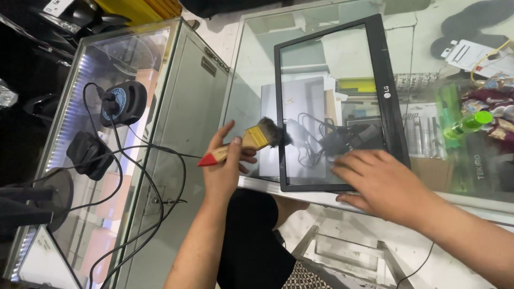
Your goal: Cleaning a monitor bezel with a brush and installing a circuit board into the rear housing
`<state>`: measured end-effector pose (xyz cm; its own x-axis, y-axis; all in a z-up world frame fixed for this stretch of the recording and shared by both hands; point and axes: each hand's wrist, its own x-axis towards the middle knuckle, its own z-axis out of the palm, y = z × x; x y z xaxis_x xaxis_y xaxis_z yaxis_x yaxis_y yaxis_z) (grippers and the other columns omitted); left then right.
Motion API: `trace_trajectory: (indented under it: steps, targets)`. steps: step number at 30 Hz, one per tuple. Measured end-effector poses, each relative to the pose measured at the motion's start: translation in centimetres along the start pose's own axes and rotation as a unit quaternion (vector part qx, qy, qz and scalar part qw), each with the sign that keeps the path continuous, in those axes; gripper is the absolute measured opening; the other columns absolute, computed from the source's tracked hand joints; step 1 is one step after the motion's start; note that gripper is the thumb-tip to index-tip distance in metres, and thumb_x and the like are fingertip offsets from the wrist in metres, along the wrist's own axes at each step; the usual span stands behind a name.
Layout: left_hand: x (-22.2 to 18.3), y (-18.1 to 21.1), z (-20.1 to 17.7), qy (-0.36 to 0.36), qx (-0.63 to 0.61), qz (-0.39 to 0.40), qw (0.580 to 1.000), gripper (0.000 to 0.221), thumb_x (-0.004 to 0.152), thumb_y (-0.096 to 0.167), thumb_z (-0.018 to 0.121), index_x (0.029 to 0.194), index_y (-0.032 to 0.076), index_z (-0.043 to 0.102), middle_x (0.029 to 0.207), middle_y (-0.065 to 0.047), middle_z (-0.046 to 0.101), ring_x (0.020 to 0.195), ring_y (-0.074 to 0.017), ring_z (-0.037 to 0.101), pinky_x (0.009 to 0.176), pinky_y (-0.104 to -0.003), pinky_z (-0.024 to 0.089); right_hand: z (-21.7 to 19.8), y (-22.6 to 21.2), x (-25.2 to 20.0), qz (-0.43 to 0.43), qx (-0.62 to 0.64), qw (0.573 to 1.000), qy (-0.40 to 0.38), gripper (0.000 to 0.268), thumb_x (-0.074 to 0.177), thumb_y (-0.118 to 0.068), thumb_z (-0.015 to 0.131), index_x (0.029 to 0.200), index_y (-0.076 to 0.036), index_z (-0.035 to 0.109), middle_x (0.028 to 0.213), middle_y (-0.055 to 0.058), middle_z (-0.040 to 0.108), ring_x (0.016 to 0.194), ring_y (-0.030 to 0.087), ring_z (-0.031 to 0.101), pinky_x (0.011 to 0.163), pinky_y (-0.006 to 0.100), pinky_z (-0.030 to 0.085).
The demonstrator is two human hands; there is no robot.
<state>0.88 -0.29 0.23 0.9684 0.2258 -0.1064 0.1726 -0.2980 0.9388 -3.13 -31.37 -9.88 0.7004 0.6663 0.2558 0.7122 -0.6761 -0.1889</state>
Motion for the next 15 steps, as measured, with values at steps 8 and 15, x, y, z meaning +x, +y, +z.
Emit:
trace_trajectory:
  steps: [8, 15]
  targets:
    - [-1.7, 1.1, 0.2, -0.044, 0.018, -0.019, 0.999, 0.021, 0.095, 0.017, 0.061, 0.091, -0.001, 0.073, 0.056, -0.015, 0.066, 0.045, -0.0178, 0.063, 0.043, -0.026, 0.055, -0.6, 0.5, -1.6, 0.059, -0.058, 0.985, -0.149, 0.031, 0.088, -0.023, 0.063, 0.119, -0.023, 0.064, 0.123, 0.002, 0.064, 0.116, 0.029, 0.059, 0.084, 0.047, 0.051]
    - [-0.7, 1.2, 4.0, -0.300, 0.136, 0.012, 0.944, 0.043, 0.094, 0.022, 0.071, 0.059, 0.012, 0.049, 0.049, -0.005, 0.064, 0.038, -0.0096, 0.057, 0.037, -0.023, 0.041, 1.0, -1.8, -1.7, 0.040, 0.026, 0.994, -0.097, 0.056, 0.082, -0.009, 0.066, 0.137, -0.014, 0.058, 0.114, 0.004, 0.064, 0.101, 0.030, 0.060, 0.075, 0.048, 0.057]
